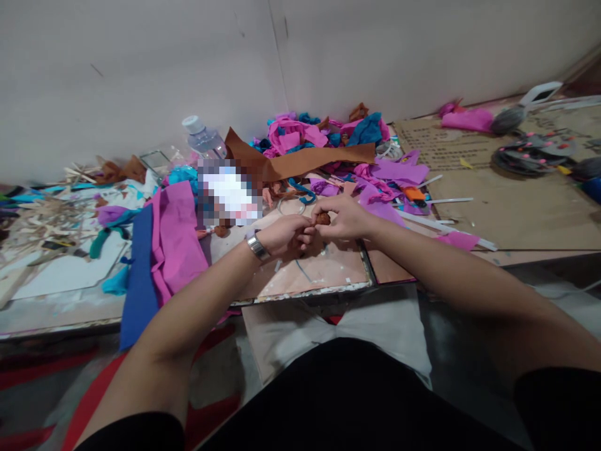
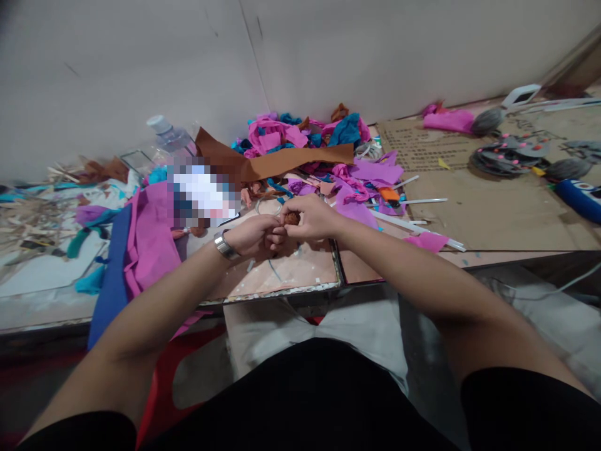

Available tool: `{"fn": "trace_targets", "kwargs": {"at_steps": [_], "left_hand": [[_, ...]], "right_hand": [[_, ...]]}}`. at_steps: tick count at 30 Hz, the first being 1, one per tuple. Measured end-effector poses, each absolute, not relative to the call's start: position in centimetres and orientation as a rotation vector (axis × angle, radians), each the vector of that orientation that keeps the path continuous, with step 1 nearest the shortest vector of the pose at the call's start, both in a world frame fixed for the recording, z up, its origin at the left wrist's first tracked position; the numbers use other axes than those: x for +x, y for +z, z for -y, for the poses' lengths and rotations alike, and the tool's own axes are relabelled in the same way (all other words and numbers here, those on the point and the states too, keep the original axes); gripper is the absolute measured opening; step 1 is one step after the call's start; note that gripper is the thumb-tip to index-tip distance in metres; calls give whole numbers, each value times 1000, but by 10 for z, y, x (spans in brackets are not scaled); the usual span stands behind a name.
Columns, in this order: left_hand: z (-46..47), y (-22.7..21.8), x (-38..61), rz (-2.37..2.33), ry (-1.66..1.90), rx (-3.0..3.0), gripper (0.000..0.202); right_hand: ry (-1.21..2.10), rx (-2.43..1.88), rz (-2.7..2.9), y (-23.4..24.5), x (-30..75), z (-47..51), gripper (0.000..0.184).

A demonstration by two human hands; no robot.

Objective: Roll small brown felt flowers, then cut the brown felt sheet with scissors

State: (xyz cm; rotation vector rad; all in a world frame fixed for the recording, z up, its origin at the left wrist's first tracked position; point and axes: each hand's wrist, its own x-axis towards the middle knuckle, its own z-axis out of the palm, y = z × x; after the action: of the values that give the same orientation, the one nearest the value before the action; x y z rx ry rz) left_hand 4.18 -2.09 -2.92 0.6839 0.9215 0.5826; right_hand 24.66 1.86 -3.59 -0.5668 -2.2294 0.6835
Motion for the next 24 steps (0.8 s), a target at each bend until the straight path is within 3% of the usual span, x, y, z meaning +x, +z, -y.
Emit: {"fn": "trace_targets", "kwargs": {"at_steps": [5, 9, 12, 17, 24], "left_hand": [[16, -35, 37, -933, 624, 1010, 19], [11, -34, 30, -1007, 682, 1714, 18], [9, -34, 25, -981, 666, 2090, 30], [9, -36, 24, -948, 660, 2094, 42], [4, -40, 20, -982, 630, 2069, 44]], "right_hand": [[711, -645, 2221, -36, 249, -20, 16], [684, -714, 2214, -37, 250, -24, 19], [700, -753, 2219, -38, 250, -26, 17], [736, -709, 2208, -37, 251, -25, 17], [653, -594, 2160, -38, 248, -22, 32]]}}
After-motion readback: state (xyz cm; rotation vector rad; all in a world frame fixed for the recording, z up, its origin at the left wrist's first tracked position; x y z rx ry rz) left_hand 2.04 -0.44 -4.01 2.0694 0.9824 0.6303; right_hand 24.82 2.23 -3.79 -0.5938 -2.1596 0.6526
